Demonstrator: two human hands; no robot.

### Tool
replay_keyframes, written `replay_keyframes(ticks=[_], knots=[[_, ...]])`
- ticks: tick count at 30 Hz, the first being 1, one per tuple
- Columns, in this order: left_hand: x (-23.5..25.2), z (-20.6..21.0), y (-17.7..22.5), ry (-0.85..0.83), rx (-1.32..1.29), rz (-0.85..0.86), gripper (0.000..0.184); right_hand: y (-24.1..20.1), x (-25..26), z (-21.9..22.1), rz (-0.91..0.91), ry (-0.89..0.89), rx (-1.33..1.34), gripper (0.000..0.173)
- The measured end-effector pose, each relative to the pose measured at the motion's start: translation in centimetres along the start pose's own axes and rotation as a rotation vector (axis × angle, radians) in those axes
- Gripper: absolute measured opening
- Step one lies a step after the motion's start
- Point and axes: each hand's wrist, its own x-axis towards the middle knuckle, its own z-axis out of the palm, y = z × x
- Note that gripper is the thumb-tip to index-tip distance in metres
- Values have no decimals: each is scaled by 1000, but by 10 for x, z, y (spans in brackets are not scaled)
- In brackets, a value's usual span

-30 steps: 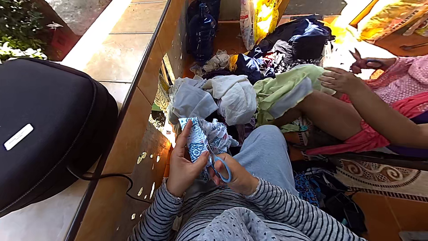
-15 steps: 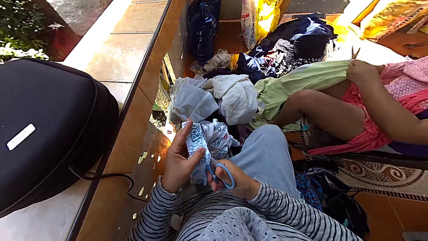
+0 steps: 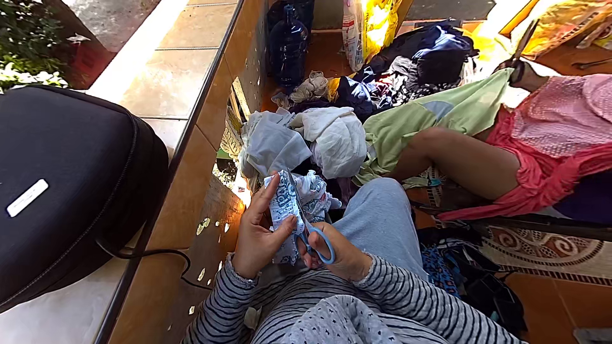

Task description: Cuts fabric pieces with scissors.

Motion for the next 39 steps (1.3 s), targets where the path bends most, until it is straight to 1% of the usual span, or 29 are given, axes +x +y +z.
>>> replay_keyframes(ticks=[4, 7, 10, 13, 16, 20, 22, 25, 26, 27, 30, 32, 33, 34, 35, 36, 37, 38, 39], knots=[[1, -4, 4, -19, -1, -6, 73, 1, 5, -2, -33, -78, -10, 55], [2, -6, 6, 0, -4, 8, 73, 1, 6, -2, -19, -123, -4, 55], [3, -8, 5, 50, -8, 35, 73, 0, 2, -4, 42, -171, 13, 53], [3, -10, 6, 31, -9, 37, 73, 2, 0, -5, 67, -207, 14, 53], [1, -8, 5, -35, -17, 32, 71, -2, 3, -6, 30, -154, -5, 55], [1, -5, 5, -81, -14, 46, 71, -13, 7, -7, 1, -90, -13, 56], [1, -5, 5, -85, -14, 53, 72, -14, 8, -4, -6, -63, -4, 51], [0, -5, 6, -91, -22, 55, 73, -12, 7, 2, -38, 24, 26, 39], [0, -5, 7, -100, -27, 54, 72, -11, 7, 2, -50, 36, 39, 37], [0, -5, 8, -112, -29, 53, 73, -12, 7, 1, -58, 28, 46, 38], [0, -4, 10, -113, -47, 51, 73, -12, 8, -3, -94, -3, 24, 50], [0, -4, 14, -96, -119, 33, 73, -10, 10, -1, -226, 75, -114, 53], [0, -4, 19, -97, -172, 18, 75, -8, 12, -1, -299, 98, -215, 60], [0, -5, 24, -108, -230, 9, 77, -4, 14, -2, -357, 92, -297, 70], [0, -6, 29, -126, -289, 8, 79, 0, 15, -3, -387, 62, -359, 74], [-1, -6, 36, -124, -319, 15, 79, 5, 15, -4, -395, 21, -402, 71], [-1, -7, 44, -98, -309, 39, 78, 10, 14, -4, -370, -29, -410, 60], [-1, -8, 52, -29, -267, 80, 76, 13, 12, -5, -318, -104, -399, 48], [-2, -10, 59, 85, -196, 123, 72, 14, 9, -7, -254, -204, -378, 36]])
